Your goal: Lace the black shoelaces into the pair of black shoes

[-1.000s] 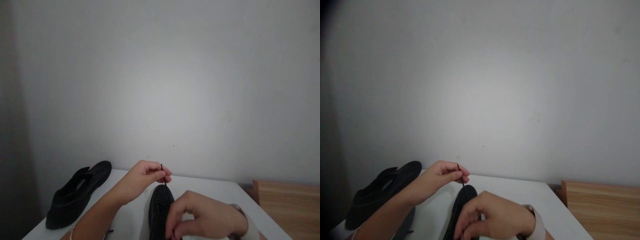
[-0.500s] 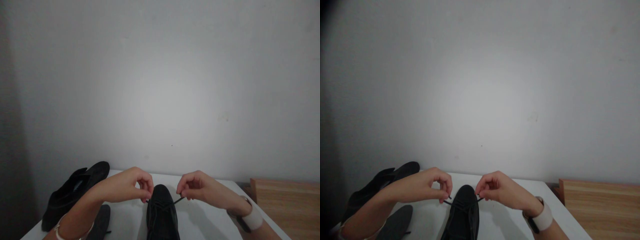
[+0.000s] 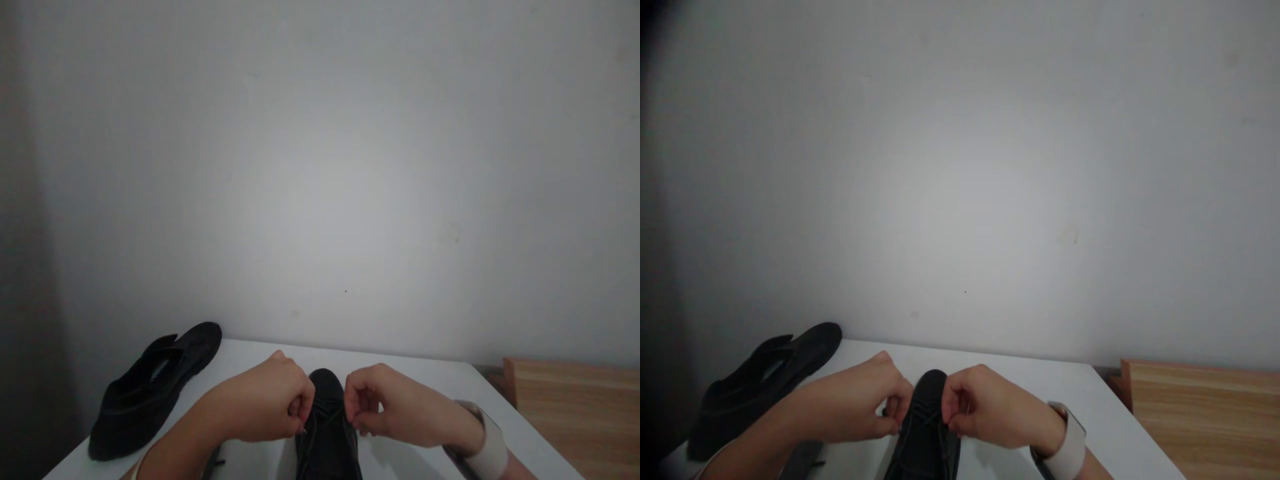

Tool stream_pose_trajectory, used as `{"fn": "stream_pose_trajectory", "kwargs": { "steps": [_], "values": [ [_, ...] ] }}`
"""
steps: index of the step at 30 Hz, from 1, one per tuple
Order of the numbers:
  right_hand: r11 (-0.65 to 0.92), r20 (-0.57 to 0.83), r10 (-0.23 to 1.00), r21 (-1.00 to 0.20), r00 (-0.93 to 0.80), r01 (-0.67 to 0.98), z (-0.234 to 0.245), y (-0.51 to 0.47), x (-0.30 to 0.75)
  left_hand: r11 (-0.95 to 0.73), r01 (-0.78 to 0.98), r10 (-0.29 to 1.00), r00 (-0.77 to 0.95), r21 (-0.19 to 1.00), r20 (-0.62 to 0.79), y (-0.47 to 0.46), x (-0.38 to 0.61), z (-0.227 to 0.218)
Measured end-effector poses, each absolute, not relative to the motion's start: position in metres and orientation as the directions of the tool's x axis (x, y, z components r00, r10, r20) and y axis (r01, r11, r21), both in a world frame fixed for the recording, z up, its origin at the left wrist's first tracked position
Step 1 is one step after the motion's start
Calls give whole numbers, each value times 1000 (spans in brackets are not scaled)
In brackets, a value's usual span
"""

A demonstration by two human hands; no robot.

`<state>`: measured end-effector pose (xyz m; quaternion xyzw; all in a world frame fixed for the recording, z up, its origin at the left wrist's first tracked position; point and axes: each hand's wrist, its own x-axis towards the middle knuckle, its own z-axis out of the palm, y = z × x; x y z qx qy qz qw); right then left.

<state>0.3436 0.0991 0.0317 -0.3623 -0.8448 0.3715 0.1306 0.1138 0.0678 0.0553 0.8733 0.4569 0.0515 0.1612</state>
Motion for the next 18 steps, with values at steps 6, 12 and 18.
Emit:
{"fn": "stream_pose_trajectory", "kwargs": {
  "steps": [6,12,18],
  "values": [
    [595,29,710,-560,-703,577,31,92,344,-534,793,823,567,293,-35,62,121,53],
    [595,32,751,-466,-660,654,35,83,334,-469,809,855,517,354,-47,66,124,46],
    [532,6,766,-568,-643,629,35,76,329,-469,752,838,544,463,-34,66,124,45]
  ]
}}
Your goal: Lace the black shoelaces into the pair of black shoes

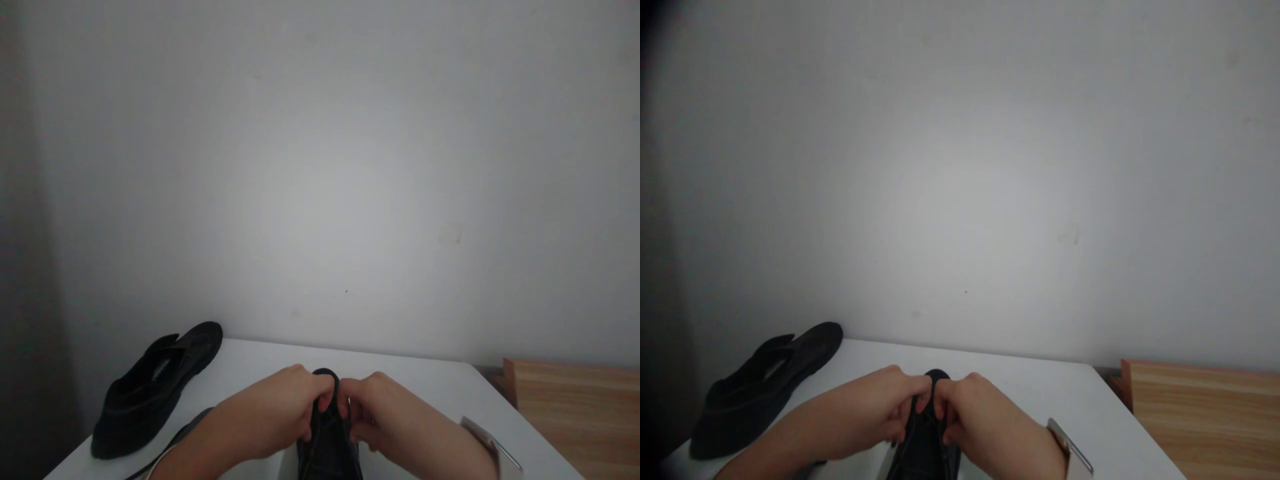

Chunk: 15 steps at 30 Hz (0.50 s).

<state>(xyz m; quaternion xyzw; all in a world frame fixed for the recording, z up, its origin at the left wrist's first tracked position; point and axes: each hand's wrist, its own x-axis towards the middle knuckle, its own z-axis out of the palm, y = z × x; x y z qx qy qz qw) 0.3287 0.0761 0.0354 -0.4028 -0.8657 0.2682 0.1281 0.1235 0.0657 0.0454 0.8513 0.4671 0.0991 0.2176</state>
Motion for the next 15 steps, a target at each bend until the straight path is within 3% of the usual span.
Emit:
{"fn": "stream_pose_trajectory", "kwargs": {
  "steps": [5,9,15],
  "values": [
    [566,-14,760,-478,-650,672,38,62,327,-518,747,815,578,416,-24,54,124,44],
    [553,-69,783,-380,-619,742,34,56,316,-444,836,883,470,323,-4,45,132,32],
    [603,41,790,-236,-612,762,24,56,304,-481,863,876,481,155,36,41,144,22]
  ]
}}
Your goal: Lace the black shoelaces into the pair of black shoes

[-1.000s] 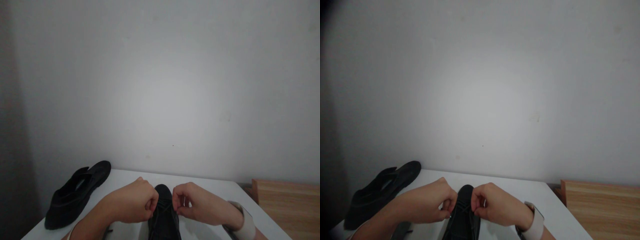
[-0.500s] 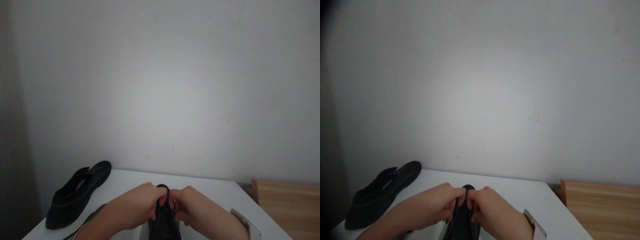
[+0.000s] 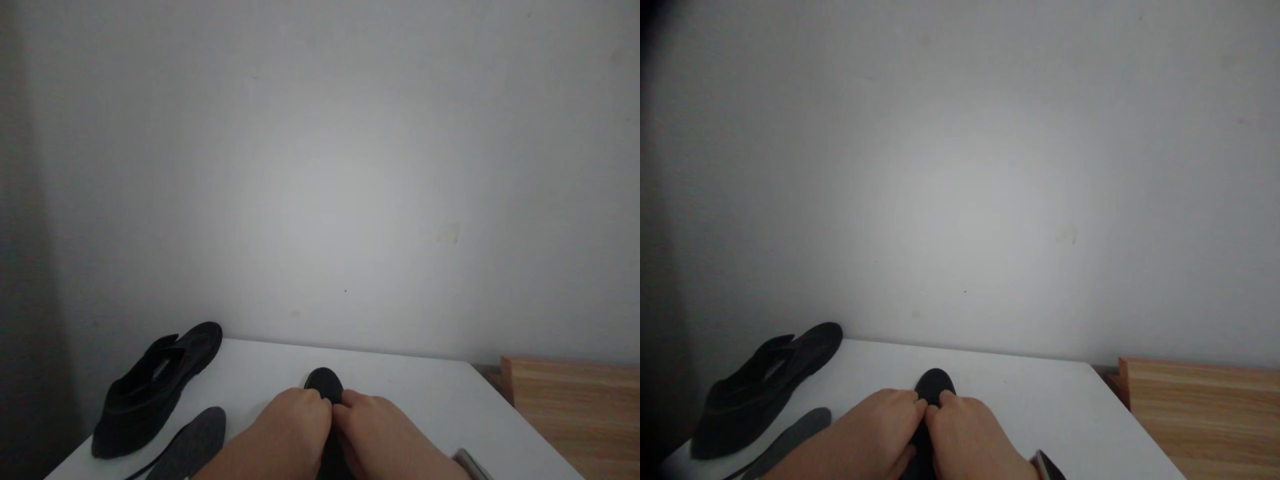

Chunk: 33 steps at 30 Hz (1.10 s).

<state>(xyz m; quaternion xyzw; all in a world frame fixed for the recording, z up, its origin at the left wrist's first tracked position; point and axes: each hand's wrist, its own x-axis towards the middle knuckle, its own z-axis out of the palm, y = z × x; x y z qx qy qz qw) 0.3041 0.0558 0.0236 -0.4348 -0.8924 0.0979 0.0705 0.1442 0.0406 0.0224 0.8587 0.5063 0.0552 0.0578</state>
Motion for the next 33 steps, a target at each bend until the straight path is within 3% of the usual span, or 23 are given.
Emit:
{"fn": "stream_pose_trajectory", "kwargs": {
  "steps": [7,12,20,25,30,33],
  "values": [
    [579,38,816,-72,-577,812,31,57,306,-481,871,875,483,98,-4,42,153,31],
    [604,57,797,-93,-602,791,25,63,309,-474,881,867,468,5,-173,41,161,43],
    [583,147,810,-305,-567,753,33,59,310,-480,877,865,476,15,-159,46,162,31],
    [563,312,827,-474,-468,677,42,59,312,-469,883,876,467,8,-120,38,166,37],
    [499,234,857,-604,-459,622,39,64,314,-506,863,862,506,8,-27,38,165,39],
    [500,243,851,-650,-467,573,34,69,314,-525,843,851,522,116,56,42,158,41]
  ]
}}
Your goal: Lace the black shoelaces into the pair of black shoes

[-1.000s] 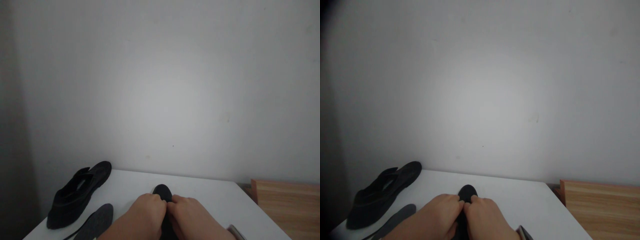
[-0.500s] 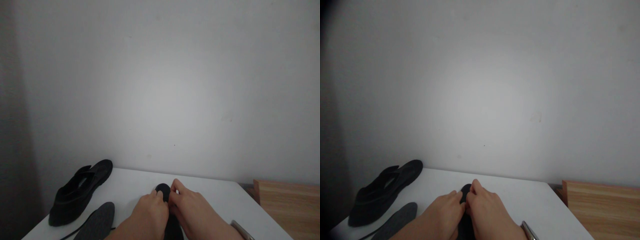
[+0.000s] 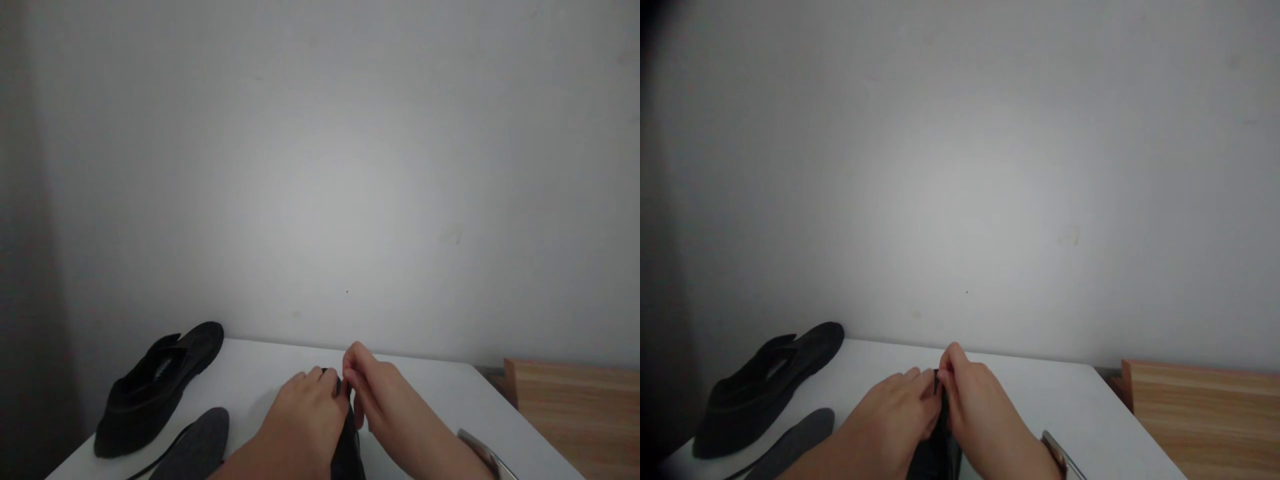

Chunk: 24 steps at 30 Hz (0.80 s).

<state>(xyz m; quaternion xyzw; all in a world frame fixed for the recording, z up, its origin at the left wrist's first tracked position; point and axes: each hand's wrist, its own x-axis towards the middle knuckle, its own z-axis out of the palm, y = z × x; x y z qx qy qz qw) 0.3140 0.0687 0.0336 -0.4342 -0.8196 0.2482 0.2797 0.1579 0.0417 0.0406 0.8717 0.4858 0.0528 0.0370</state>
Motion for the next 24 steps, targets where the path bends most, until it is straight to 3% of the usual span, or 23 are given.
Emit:
{"fn": "stream_pose_trajectory", "kwargs": {
  "steps": [4,6,13,21,24],
  "values": [
    [500,278,839,-733,-468,460,28,75,316,-493,760,869,414,422,270,45,144,50],
    [474,262,836,-788,-482,392,27,77,316,-481,716,875,354,506,331,47,139,53],
    [288,144,765,-948,-628,134,32,84,319,-476,634,879,318,609,355,58,144,52],
    [149,40,744,-983,-666,106,32,88,322,-445,502,891,328,741,313,63,141,53],
    [125,48,767,-989,-640,75,29,90,320,-371,428,895,402,824,195,65,136,48]
  ]
}}
